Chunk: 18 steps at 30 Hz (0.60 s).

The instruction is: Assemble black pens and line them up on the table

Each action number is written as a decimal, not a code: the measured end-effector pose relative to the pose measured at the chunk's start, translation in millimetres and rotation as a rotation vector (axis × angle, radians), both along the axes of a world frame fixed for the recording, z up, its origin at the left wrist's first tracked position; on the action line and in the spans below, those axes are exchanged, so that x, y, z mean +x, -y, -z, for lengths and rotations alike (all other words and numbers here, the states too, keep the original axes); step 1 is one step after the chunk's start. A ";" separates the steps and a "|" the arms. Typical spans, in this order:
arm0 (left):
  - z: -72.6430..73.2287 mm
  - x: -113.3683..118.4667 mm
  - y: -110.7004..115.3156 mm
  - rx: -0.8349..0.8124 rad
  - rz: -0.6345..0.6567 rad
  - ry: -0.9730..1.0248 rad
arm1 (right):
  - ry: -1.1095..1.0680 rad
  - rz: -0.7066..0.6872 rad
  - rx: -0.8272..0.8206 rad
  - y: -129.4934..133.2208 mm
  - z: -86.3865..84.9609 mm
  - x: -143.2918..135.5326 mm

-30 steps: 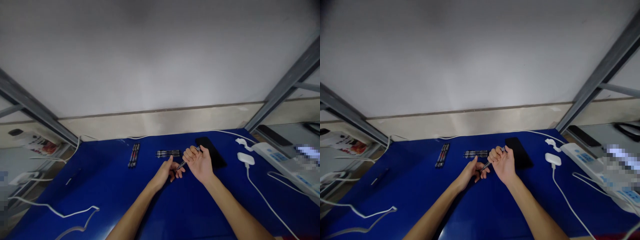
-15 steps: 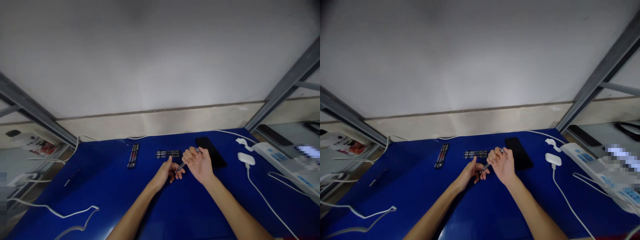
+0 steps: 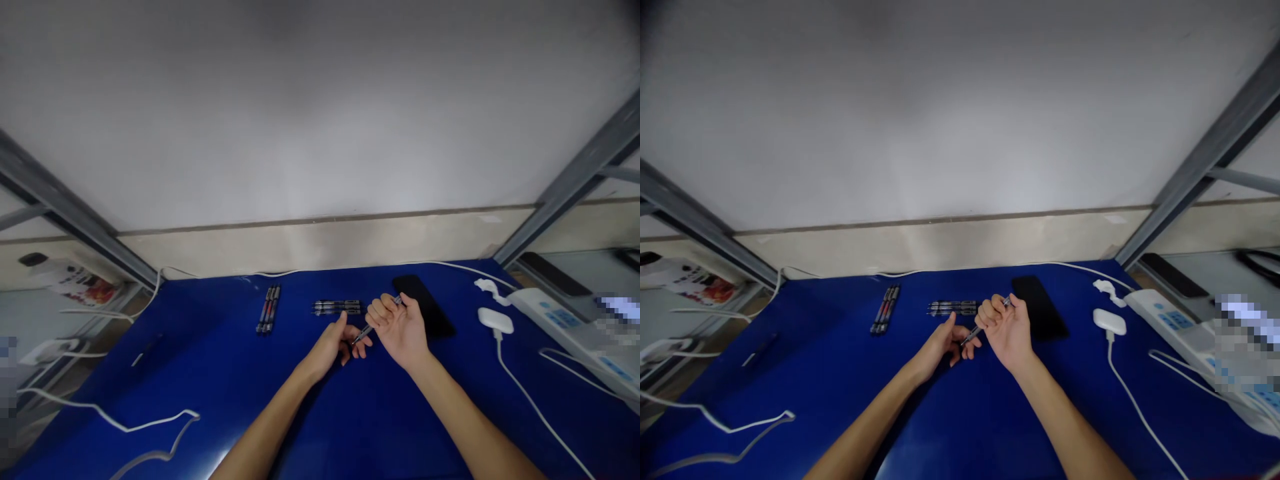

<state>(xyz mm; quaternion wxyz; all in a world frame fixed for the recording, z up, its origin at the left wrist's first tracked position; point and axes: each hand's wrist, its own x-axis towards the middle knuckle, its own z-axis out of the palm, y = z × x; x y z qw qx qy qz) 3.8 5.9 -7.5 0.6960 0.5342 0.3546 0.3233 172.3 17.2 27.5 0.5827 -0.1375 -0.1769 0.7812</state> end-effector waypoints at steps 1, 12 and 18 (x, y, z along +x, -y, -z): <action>-0.3 0.1 0.1 -0.001 -0.003 -0.003 | -0.001 0.002 -0.002 0.2 -0.3 -0.2; -0.9 -0.1 0.1 -0.014 -0.009 -0.013 | -0.008 0.008 -0.007 1.3 -1.8 1.2; -1.7 0.1 -0.2 -0.011 -0.009 -0.012 | 0.019 0.003 -0.025 1.9 -3.9 0.3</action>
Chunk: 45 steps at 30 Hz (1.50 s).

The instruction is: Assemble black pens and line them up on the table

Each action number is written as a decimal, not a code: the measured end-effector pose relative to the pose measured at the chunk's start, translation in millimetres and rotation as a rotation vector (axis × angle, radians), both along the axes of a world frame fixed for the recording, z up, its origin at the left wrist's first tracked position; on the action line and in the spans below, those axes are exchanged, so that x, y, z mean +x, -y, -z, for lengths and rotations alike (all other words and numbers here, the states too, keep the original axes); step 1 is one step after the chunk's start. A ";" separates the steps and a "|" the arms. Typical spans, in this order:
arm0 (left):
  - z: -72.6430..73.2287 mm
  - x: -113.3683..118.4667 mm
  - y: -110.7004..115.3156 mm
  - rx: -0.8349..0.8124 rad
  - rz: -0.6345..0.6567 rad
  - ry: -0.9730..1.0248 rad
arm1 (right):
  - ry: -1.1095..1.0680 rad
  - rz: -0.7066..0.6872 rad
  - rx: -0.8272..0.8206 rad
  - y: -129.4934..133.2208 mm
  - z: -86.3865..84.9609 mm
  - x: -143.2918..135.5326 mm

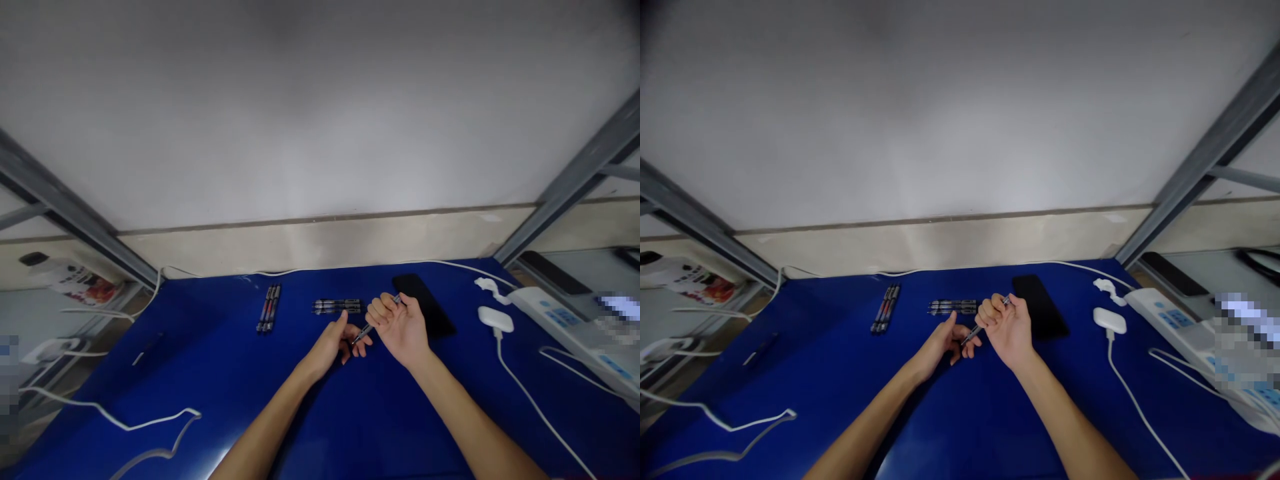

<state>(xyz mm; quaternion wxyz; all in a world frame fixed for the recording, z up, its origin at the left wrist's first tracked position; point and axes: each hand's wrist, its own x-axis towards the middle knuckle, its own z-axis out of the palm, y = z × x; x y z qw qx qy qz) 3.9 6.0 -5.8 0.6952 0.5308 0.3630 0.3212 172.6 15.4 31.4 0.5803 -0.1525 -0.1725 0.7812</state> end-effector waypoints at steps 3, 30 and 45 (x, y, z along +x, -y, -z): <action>-0.2 -0.2 0.6 0.003 0.003 -0.003 | 0.001 -0.003 -0.004 0.6 -1.3 0.0; -2.8 -0.3 1.5 0.009 0.005 -0.006 | 0.005 -0.003 -0.023 -0.5 2.6 -0.9; -7.2 1.5 1.7 0.014 -0.010 -0.032 | 0.024 0.007 -0.019 0.1 2.6 -1.3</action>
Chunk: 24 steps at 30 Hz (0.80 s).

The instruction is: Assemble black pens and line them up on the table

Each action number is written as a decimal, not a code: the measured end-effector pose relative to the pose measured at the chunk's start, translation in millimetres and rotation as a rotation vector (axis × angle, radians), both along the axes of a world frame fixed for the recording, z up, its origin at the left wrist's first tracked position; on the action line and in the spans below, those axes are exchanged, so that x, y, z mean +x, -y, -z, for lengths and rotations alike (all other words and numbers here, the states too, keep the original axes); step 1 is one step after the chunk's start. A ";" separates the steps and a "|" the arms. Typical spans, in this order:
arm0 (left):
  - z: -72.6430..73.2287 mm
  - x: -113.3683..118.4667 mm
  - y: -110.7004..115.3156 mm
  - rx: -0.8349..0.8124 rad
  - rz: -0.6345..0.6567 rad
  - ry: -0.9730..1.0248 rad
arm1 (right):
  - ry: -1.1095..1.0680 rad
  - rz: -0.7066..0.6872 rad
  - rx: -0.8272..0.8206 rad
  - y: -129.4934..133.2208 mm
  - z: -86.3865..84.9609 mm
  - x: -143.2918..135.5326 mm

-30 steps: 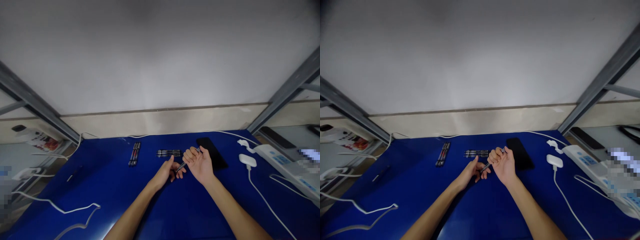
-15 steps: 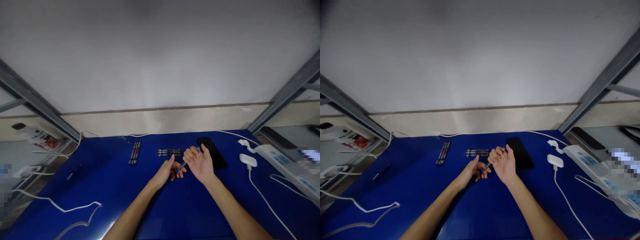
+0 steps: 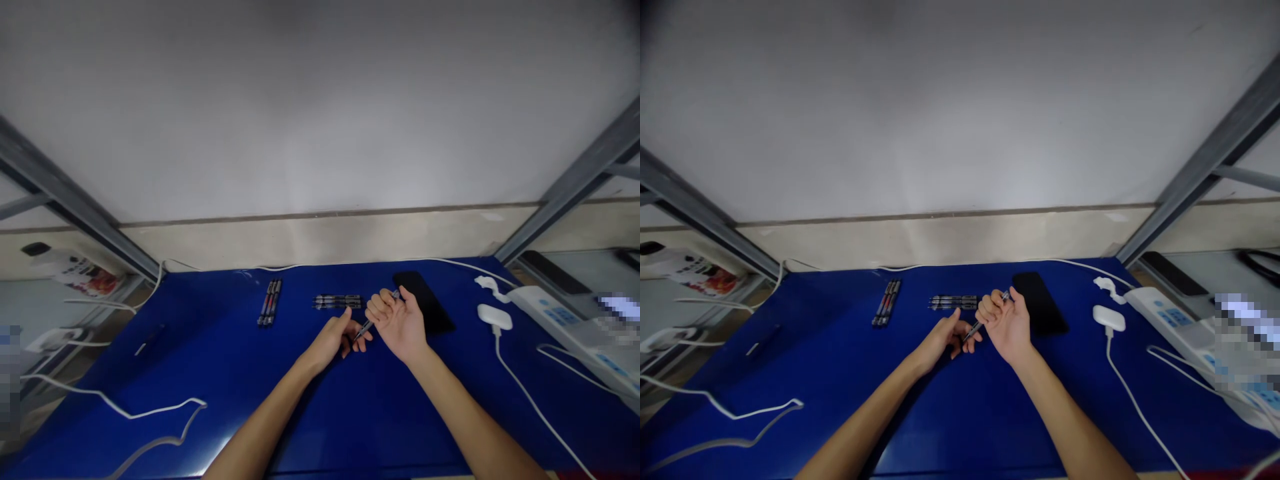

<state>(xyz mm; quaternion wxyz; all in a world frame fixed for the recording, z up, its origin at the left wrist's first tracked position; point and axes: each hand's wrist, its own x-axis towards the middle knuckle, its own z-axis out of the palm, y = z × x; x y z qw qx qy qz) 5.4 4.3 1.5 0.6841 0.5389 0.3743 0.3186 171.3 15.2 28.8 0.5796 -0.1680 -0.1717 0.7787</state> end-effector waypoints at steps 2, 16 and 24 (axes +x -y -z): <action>-1.4 0.2 0.4 0.001 -0.003 -0.004 | -0.005 -0.006 0.007 -0.5 1.0 0.5; -4.0 -0.2 1.0 0.004 0.009 -0.009 | -0.011 -0.021 0.033 -0.6 1.5 -0.7; -1.6 0.8 0.8 0.005 -0.002 -0.007 | -0.015 -0.013 0.040 -0.7 2.2 -1.1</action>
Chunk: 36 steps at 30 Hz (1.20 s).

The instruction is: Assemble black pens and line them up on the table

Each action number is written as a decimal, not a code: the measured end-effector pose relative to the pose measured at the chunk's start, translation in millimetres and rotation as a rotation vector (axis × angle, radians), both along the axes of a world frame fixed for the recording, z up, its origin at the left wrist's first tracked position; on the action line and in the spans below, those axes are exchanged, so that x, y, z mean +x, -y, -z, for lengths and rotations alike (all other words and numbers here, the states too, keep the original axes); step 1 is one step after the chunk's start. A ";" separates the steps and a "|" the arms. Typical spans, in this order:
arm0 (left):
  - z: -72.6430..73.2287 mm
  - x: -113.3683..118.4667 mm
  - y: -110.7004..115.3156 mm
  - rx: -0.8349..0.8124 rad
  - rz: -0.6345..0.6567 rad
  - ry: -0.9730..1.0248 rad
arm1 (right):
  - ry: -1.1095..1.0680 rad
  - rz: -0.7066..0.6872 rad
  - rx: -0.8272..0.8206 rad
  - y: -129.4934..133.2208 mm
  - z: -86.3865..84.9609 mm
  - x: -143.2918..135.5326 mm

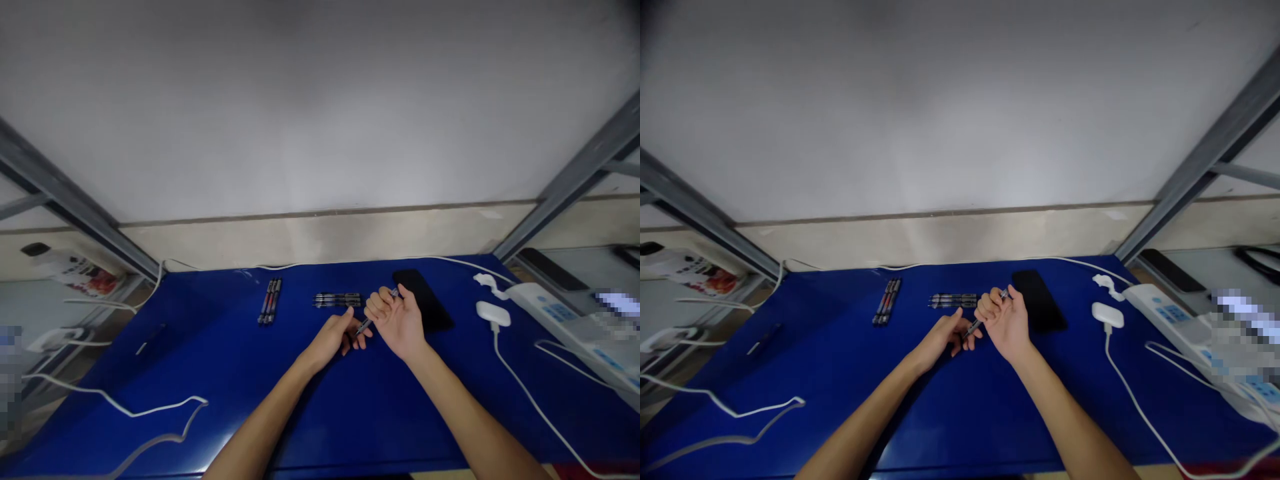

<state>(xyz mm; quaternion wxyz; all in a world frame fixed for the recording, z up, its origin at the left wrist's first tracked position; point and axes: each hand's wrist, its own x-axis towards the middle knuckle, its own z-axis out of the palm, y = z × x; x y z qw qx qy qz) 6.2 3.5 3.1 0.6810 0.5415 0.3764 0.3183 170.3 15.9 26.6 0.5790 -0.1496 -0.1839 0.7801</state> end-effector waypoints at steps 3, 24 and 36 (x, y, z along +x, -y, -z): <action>-1.3 0.3 0.5 -0.005 -0.008 -0.001 | 0.010 0.009 0.004 0.2 0.2 0.0; 5.6 -1.8 0.7 0.087 0.073 -0.099 | 0.032 0.017 -0.028 -0.5 -0.4 0.5; 0.8 -1.0 -0.4 0.002 0.015 0.000 | 0.024 0.012 0.014 0.4 0.1 0.7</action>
